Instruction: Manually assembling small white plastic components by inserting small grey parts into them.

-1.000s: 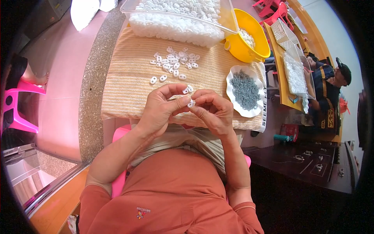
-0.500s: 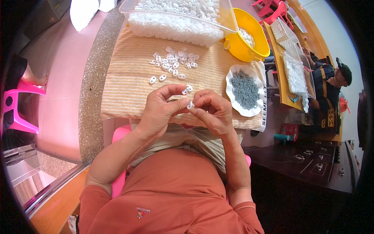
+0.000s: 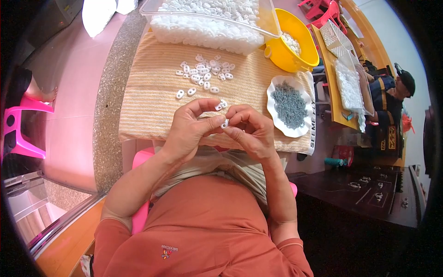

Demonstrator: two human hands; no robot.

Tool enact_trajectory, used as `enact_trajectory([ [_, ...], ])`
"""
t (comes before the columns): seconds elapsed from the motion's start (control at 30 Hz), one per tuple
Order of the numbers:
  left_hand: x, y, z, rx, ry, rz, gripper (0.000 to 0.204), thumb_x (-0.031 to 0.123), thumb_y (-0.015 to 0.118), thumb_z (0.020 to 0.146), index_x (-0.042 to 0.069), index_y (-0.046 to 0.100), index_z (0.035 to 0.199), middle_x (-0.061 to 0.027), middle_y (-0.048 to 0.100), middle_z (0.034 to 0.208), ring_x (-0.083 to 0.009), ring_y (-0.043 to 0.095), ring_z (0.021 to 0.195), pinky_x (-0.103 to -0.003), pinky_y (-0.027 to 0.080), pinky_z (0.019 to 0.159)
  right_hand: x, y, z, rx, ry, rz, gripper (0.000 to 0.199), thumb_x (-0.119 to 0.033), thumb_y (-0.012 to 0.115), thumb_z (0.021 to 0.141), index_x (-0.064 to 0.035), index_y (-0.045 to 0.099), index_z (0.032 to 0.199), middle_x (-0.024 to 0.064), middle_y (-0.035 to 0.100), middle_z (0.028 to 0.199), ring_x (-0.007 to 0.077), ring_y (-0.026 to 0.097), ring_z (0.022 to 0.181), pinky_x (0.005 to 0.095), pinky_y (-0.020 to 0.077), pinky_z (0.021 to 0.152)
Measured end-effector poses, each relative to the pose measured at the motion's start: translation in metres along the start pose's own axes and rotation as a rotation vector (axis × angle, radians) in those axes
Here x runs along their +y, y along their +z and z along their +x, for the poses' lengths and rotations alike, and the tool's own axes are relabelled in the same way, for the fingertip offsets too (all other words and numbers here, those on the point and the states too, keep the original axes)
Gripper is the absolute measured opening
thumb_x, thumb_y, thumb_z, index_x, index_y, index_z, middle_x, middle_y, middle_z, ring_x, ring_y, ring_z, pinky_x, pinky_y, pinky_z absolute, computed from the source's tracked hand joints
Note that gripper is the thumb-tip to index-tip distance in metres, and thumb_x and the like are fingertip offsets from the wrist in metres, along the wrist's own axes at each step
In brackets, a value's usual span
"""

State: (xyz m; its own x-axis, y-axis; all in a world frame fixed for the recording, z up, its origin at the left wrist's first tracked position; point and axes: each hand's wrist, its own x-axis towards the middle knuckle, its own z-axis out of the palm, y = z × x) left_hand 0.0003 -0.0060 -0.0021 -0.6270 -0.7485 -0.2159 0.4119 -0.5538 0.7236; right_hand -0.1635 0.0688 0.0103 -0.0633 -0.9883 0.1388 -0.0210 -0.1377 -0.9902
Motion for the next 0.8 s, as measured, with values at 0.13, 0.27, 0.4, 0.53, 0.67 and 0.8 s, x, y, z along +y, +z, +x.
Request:
enact_trajectory([
  [0.13, -0.0005, 0.0009, -0.0005, 0.012, -0.013, 0.003, 0.032, 0.003, 0.07, 0.082, -0.002, 0.055, 0.11, -0.0065, 0.057, 0.105, -0.0116, 0.062, 0.085, -0.023, 0.055, 0.073, -0.0025, -0.0015, -0.0002, -0.031, -0.006, -0.006, 0.014, 0.01, 0.065, 0.081, 0.0024, 0.058, 0.089, 0.0101, 0.055, 0.104, 0.0116, 0.056, 0.093, 0.0234, 0.0494, 0.078],
  [0.27, -0.0035, -0.0003, 0.0, 0.011, -0.008, 0.004, 0.033, 0.002, 0.07, 0.082, -0.002, 0.055, 0.111, -0.0065, 0.057, 0.104, -0.0118, 0.062, 0.085, -0.023, 0.056, 0.073, -0.0023, -0.001, -0.0002, -0.027, -0.02, -0.024, 0.013, 0.01, 0.065, 0.08, 0.0018, 0.058, 0.088, 0.0091, 0.055, 0.102, 0.0102, 0.055, 0.089, 0.0215, 0.0477, 0.075],
  [0.4, -0.0041, -0.0017, 0.0, 0.032, 0.008, 0.021, 0.033, 0.002, 0.069, 0.082, -0.002, 0.055, 0.111, -0.0064, 0.057, 0.104, -0.0121, 0.062, 0.085, -0.024, 0.056, 0.073, -0.0013, 0.0014, -0.0011, -0.029, -0.004, -0.032, 0.015, 0.01, 0.065, 0.08, 0.0004, 0.057, 0.088, 0.0075, 0.054, 0.098, 0.0093, 0.053, 0.086, 0.0207, 0.0446, 0.074],
  [0.53, -0.0025, 0.0003, -0.0004, 0.032, -0.02, -0.028, 0.032, 0.002, 0.069, 0.082, 0.0, 0.055, 0.111, -0.0055, 0.057, 0.104, -0.0123, 0.062, 0.085, -0.024, 0.056, 0.074, 0.0005, 0.0009, -0.0005, 0.009, -0.024, -0.019, 0.016, 0.008, 0.067, 0.08, 0.0005, 0.056, 0.089, 0.0067, 0.054, 0.097, 0.0094, 0.052, 0.086, 0.0216, 0.0438, 0.076],
  [0.67, -0.0036, -0.0009, 0.0004, 0.009, -0.03, -0.076, 0.03, 0.002, 0.068, 0.083, 0.001, 0.055, 0.11, -0.0048, 0.058, 0.104, -0.0122, 0.062, 0.086, -0.024, 0.056, 0.075, -0.0007, 0.0034, 0.0003, 0.084, -0.027, -0.025, 0.016, 0.001, 0.07, 0.08, 0.0005, 0.059, 0.092, 0.0056, 0.056, 0.099, 0.0086, 0.057, 0.086, 0.0216, 0.0486, 0.073],
  [0.8, -0.0029, -0.0009, 0.0004, -0.002, -0.047, -0.11, 0.027, 0.002, 0.066, 0.085, 0.002, 0.056, 0.11, -0.0044, 0.059, 0.105, -0.0115, 0.062, 0.087, -0.024, 0.056, 0.076, 0.002, 0.0055, 0.0002, 0.053, -0.04, -0.053, 0.026, 0.005, 0.07, 0.078, 0.0034, 0.061, 0.102, 0.0079, 0.055, 0.102, 0.0106, 0.054, 0.089, 0.0226, 0.0453, 0.077],
])
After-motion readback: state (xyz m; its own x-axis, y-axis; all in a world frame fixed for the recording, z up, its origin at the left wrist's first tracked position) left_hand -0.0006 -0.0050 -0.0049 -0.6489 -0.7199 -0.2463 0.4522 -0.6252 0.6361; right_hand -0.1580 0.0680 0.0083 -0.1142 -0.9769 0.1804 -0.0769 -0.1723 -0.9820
